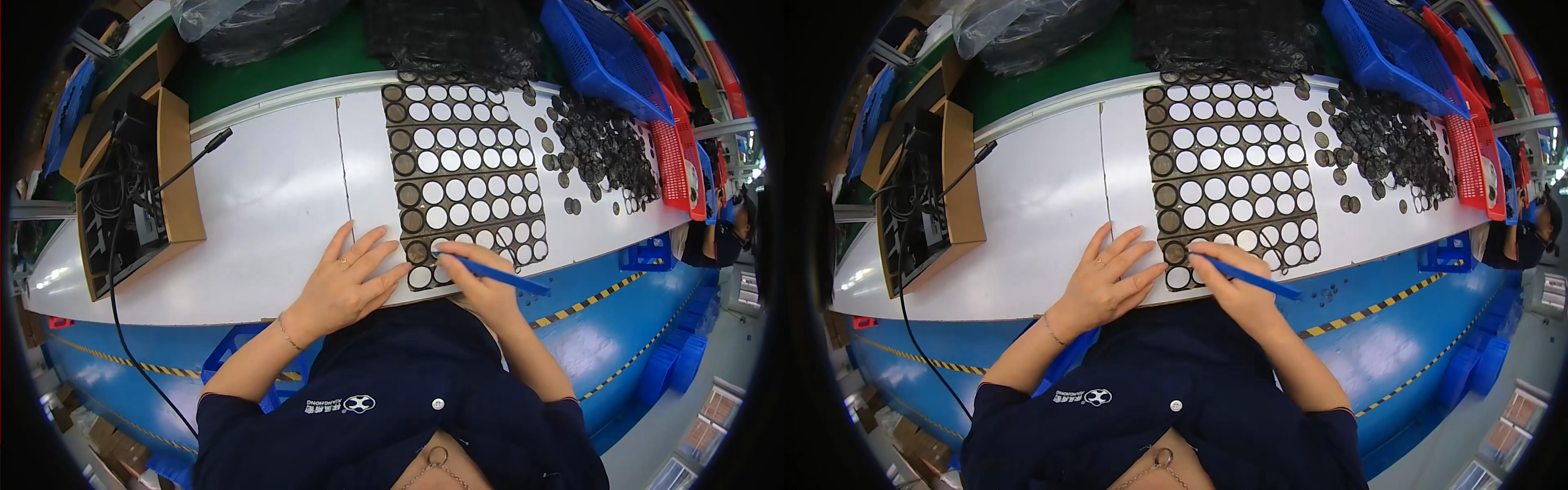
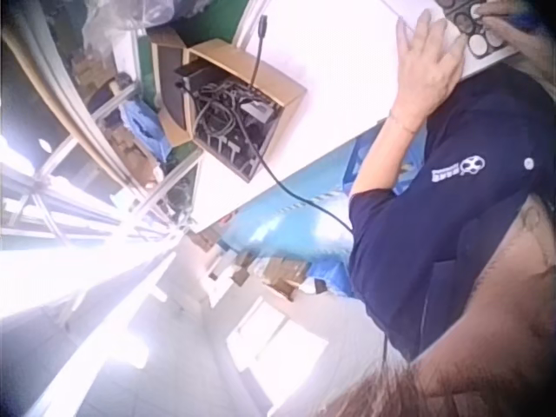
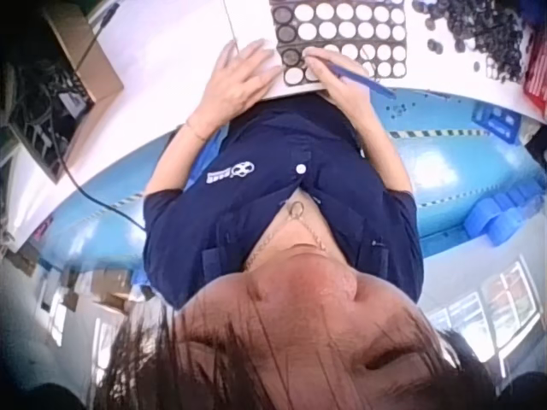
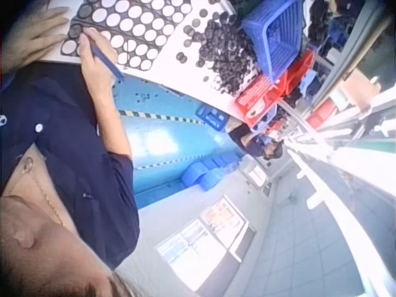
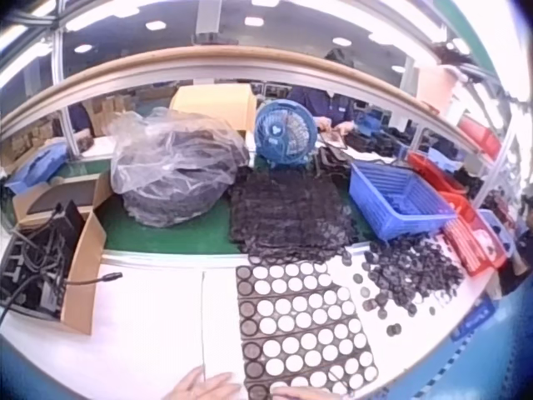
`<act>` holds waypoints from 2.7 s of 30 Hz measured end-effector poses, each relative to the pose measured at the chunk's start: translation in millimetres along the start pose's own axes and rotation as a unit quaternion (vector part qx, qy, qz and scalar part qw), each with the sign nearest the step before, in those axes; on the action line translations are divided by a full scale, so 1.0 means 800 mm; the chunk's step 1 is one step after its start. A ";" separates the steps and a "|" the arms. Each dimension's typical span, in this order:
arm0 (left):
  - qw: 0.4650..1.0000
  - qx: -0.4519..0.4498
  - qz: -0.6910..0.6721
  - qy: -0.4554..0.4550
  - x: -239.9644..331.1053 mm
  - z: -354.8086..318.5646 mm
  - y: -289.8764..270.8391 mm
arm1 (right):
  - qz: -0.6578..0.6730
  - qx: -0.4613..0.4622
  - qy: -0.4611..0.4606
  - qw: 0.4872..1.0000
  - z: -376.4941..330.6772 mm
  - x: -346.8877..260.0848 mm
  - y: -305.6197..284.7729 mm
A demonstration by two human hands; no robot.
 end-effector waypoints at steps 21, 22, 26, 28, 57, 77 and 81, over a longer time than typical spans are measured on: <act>1.000 -0.001 0.006 -0.005 -0.004 -0.002 0.007 | -0.323 0.081 -0.327 0.884 -0.019 -0.058 0.038; 1.000 -0.001 0.005 -0.006 -0.004 -0.002 0.005 | -0.320 0.104 -0.338 0.879 -0.006 -0.055 0.019; 1.000 -0.004 -0.005 -0.007 -0.002 -0.002 0.004 | -0.387 0.347 -0.171 0.837 0.049 -0.001 -0.144; 1.000 0.001 -0.007 -0.001 -0.003 0.003 0.003 | -0.306 0.334 -0.152 0.878 0.051 0.017 -0.168; 0.998 0.024 0.051 -0.009 -0.033 0.022 -0.006 | -0.037 -0.038 -0.072 0.996 0.049 -0.011 0.028; 0.998 0.026 0.060 -0.019 -0.042 0.027 -0.005 | -0.506 0.368 -0.239 0.743 0.072 -0.037 -0.149; 0.996 0.045 0.075 -0.028 -0.052 0.033 -0.005 | -0.160 0.226 -0.135 0.951 0.083 0.000 -0.130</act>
Point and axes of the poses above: each hand's wrist, its own z-axis towards the middle knuckle, its own y-axis out of the palm, x = y × z, the point moved 8 cm from there along z, towards the middle knuckle, and after that the axes turned 4 degrees about y, right-handed, at the moved point
